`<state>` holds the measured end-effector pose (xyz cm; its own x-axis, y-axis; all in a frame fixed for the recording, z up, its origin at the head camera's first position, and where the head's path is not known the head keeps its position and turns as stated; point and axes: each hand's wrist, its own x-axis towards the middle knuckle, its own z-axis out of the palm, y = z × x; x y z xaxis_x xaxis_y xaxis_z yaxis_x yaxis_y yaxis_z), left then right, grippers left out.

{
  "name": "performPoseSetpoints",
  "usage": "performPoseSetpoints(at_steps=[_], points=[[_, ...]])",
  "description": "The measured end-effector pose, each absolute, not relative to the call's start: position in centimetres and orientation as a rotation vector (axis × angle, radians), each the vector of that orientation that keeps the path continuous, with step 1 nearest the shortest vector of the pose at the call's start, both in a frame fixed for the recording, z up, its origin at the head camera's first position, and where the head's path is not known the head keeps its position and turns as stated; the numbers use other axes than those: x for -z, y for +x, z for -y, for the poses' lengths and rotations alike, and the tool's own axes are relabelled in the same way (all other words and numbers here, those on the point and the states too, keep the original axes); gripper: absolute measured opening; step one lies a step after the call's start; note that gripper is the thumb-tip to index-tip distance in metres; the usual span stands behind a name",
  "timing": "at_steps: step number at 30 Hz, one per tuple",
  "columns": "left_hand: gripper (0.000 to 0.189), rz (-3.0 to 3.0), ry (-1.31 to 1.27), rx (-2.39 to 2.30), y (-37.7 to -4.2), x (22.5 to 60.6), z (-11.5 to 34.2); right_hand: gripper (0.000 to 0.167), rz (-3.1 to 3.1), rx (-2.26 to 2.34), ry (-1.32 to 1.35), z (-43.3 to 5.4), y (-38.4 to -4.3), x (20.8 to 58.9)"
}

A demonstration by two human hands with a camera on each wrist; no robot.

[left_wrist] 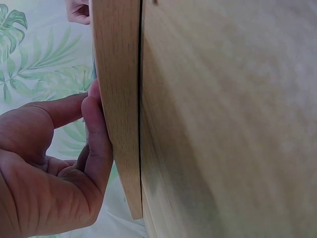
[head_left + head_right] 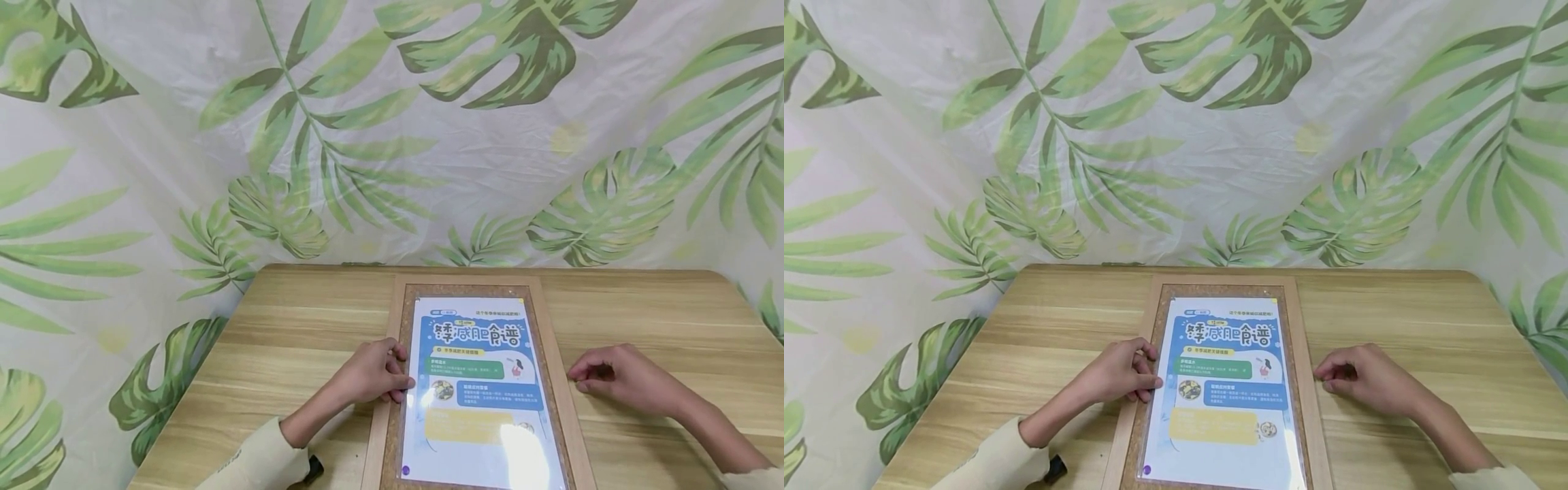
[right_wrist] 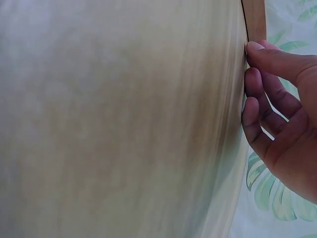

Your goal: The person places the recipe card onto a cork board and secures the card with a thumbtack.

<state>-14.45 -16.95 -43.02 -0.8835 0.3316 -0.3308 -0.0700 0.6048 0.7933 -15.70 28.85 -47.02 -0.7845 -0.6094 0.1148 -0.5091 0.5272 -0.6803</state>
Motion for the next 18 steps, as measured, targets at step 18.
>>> performPoseSetpoints(at_steps=[18], points=[[0.034, -2.395, 0.225, -1.202, -14.5, 43.2, 17.0, 0.019, -2.693, 1.087, -0.953, -28.9, -13.3, 45.9]])
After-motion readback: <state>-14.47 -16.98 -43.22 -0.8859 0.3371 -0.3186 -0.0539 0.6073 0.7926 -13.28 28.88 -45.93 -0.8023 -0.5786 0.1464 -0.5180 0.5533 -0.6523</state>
